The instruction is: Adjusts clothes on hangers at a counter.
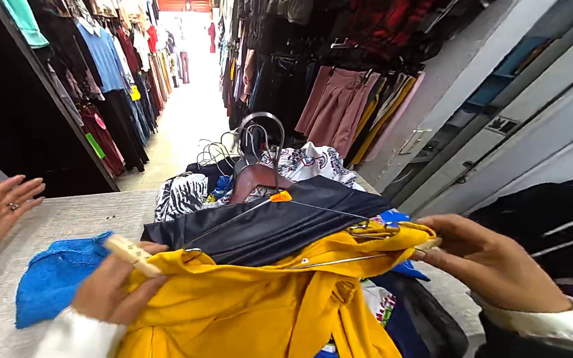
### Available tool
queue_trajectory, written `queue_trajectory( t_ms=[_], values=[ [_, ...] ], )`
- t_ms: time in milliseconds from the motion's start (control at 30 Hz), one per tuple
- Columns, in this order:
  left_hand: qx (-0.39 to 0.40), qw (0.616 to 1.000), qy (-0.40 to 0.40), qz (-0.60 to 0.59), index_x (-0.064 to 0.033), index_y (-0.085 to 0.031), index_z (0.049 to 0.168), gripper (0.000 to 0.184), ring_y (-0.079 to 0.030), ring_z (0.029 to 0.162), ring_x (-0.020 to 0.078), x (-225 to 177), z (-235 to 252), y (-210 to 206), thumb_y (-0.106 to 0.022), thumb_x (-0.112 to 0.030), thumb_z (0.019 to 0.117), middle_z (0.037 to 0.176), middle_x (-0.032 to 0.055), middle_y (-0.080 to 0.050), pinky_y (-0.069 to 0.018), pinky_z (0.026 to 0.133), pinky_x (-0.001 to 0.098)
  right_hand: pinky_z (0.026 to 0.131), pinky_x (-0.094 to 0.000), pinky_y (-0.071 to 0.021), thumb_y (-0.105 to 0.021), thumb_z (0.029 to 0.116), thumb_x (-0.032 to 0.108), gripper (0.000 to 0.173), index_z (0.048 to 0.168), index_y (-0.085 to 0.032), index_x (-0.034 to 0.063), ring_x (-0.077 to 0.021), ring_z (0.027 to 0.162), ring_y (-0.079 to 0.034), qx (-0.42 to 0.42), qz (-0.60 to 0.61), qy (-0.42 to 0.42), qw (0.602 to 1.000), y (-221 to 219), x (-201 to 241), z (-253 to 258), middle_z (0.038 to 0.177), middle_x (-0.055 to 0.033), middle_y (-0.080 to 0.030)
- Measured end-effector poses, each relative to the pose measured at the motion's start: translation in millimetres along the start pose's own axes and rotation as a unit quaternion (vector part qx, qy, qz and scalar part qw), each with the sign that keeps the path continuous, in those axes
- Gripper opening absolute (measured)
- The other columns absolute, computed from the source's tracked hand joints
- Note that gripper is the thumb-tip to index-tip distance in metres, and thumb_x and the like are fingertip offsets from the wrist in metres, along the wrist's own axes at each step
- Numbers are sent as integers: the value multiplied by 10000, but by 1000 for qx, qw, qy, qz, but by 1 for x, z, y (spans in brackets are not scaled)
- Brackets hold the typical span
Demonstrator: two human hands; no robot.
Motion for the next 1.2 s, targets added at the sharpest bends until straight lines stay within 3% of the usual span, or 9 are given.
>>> queue_trajectory(
  t_ms=[233,300,367,467,533,700,967,1033,1200],
  values=[
    [-76,995,25,-61,144,-645,1099,451,-631,1199,138,39,0,85,-722,-149,766,1221,189,-679,-507,1020,255,594,-190,-595,-810,818,407,361,1143,-714,281,-4,696,-675,-10,15,138,990,5,102,5,896,130,-719],
    [-64,998,0,20,61,-714,1086,570,-390,1481,325,73,12,85,-735,-424,788,1505,236,-501,-297,1239,428,504,-208,-560,-751,869,329,232,1065,-711,212,-15,578,-629,-11,5,106,994,-15,104,23,758,100,-692],
    [-70,993,-26,95,20,-764,950,572,-306,1471,525,91,21,66,-693,-527,800,1490,341,-462,-186,1227,612,466,-267,-523,-706,892,180,153,1020,-695,97,-70,527,-594,-12,4,56,998,-41,90,41,709,27,-672],
    [-37,973,217,74,-37,-734,955,351,-658,1034,212,82,15,30,-791,-332,774,1053,139,-711,-513,913,421,501,-299,-521,-702,928,143,105,1024,-695,102,-111,551,-608,-8,76,-53,996,-73,65,53,724,-29,-681],
    [57,968,241,-38,-59,-724,1056,271,-712,791,184,94,6,29,-780,-257,880,891,109,-743,-584,718,444,515,-293,-542,-665,970,121,95,1052,-691,83,-116,557,-626,-20,161,-118,980,-87,56,54,714,-59,-687],
    [104,910,397,-52,83,-662,1128,221,-615,928,93,-29,21,27,-652,-96,1000,1061,163,-689,-479,904,291,621,-224,-567,-485,1067,340,263,1111,-679,167,-62,708,-687,-18,345,-198,917,-103,40,41,863,4,-727],
    [133,961,228,88,129,-648,1194,417,-632,1141,474,7,17,32,-607,-245,1016,1177,343,-657,-446,1031,616,550,-220,-529,-481,1040,297,326,880,-715,137,-36,584,-604,-89,304,-123,940,-90,55,42,703,25,-672],
    [-38,986,38,155,43,-712,923,311,-682,978,460,15,17,34,-621,-254,912,1014,270,-700,-525,896,628,481,-196,-474,-481,1038,255,332,829,-709,133,-20,503,-532,-114,288,-106,945,-88,57,43,627,42,-622],
    [30,994,43,98,-86,-719,1201,453,-691,1067,302,14,9,35,-607,-442,945,1173,124,-710,-578,862,532,435,-184,-415,-472,1069,193,326,850,-695,101,-27,452,-468,-165,272,-139,938,-81,38,49,590,34,-580]
  ],
)
Point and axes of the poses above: each hand's wrist, its own z-axis towards the middle knuckle, its own y-axis out of the back of the hand, x = y × z, the point moved 2 cm from there along z, towards the middle knuckle
